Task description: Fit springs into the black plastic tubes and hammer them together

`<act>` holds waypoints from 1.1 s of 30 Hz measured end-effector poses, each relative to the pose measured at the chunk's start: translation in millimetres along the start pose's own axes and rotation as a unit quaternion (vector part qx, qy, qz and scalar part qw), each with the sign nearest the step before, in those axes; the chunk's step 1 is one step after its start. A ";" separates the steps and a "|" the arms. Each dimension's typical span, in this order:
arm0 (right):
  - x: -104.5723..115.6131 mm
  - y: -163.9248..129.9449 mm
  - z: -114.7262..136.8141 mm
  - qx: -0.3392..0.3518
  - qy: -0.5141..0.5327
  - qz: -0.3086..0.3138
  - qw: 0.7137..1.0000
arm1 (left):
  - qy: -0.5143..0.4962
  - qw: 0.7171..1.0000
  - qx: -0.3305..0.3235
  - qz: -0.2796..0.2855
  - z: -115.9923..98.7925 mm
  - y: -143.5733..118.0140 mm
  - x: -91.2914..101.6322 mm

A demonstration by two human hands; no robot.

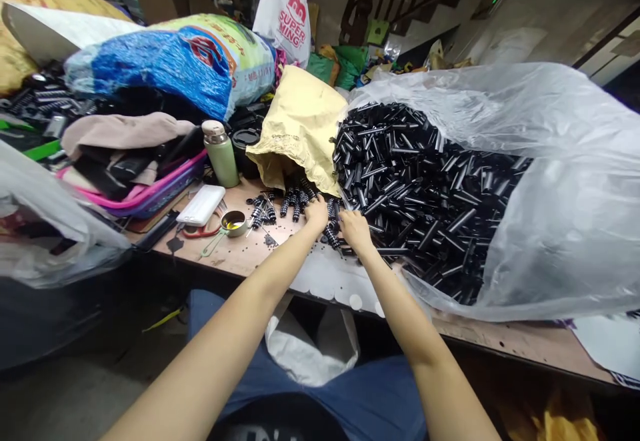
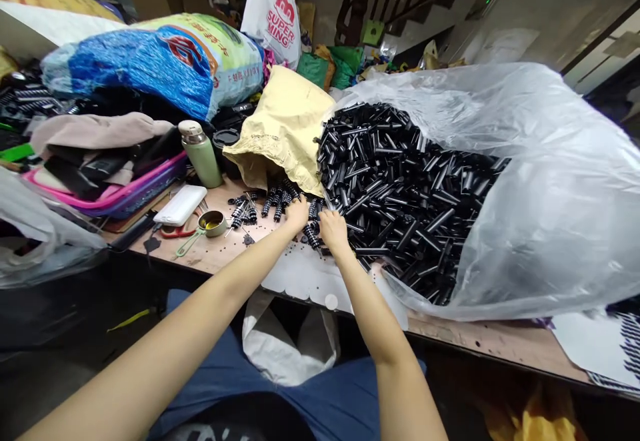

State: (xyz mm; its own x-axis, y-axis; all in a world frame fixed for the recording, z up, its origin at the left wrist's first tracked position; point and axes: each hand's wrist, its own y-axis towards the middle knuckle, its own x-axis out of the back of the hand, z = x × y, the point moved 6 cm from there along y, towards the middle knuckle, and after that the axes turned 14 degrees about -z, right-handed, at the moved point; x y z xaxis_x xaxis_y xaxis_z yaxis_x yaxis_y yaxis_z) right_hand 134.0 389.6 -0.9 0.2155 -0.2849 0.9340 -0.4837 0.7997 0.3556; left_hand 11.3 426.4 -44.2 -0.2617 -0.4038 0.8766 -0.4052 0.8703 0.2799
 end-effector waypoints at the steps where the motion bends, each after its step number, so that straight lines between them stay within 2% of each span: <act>1: -7.1 8.5 -0.2 0.005 0.001 0.011 1.000 | -0.008 1.000 -0.003 0.004 2.3 -0.2 -2.2; 4: -22.7 17.9 -3.6 0.010 0.012 0.032 0.999 | -0.047 0.998 -0.025 0.022 8.8 -0.3 -6.6; 7: -23.5 14.1 -5.3 0.008 0.031 0.036 0.999 | -0.100 0.993 -0.058 0.029 12.2 -4.9 -1.5; 10: -6.0 7.8 -2.6 0.012 0.067 0.027 0.997 | -0.224 0.971 -0.089 -0.006 14.6 -20.8 21.7; 12: 12.3 3.3 0.0 0.019 0.098 0.028 0.995 | -0.323 0.938 -0.123 -0.034 16.3 -38.8 44.5; 13: 20.8 0.2 2.1 0.024 0.130 0.047 0.990 | -0.363 0.919 -0.148 -0.032 16.2 -49.4 55.2; 15: 35.5 -8.6 7.8 0.032 0.226 0.112 0.967 | -0.409 0.893 -0.188 0.017 14.4 -70.6 69.1; 17: 51.9 -17.2 12.9 0.025 0.310 0.126 0.942 | -0.448 0.877 -0.160 0.073 15.8 -85.0 74.9; 19: 67.9 -25.0 18.4 0.037 0.317 0.056 0.946 | -0.494 0.861 -0.075 0.099 21.1 -91.8 74.3; 21: 73.0 -36.8 30.0 0.079 0.265 -0.009 0.961 | -0.526 0.843 0.004 0.110 26.3 -96.1 67.5; 23: 60.2 -51.3 44.0 0.113 0.207 -0.007 0.972 | -0.527 0.843 0.034 0.108 29.8 -99.4 57.8; 24: 49.8 -58.4 48.5 0.109 0.182 0.000 0.977 | -0.511 0.854 0.034 0.090 32.5 -100.0 53.4; 27: 19.1 -83.8 52.8 0.046 0.149 -0.020 0.988 | -0.414 0.909 0.027 -0.025 47.1 -99.6 45.2; 29: 3.9 -110.4 55.4 0.000 0.177 -0.057 0.983 | -0.363 0.928 0.034 -0.073 57.7 -98.5 41.0; 31: -9.9 -145.6 66.3 -0.014 0.240 -0.059 0.969 | -0.374 0.924 0.048 -0.070 67.1 -95.4 37.2; 33: -25.7 -183.9 87.9 0.000 0.302 -0.002 0.953 | -0.415 0.906 0.063 -0.051 76.9 -91.1 37.5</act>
State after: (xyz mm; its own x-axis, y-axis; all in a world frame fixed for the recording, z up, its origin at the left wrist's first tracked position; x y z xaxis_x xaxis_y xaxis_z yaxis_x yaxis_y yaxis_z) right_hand 142.9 203.4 -87.3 0.6670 0.0677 0.7420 -0.4814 0.7992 0.3599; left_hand -29.0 310.3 -67.0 -0.7639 -0.5998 0.2381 -0.5484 0.7979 0.2504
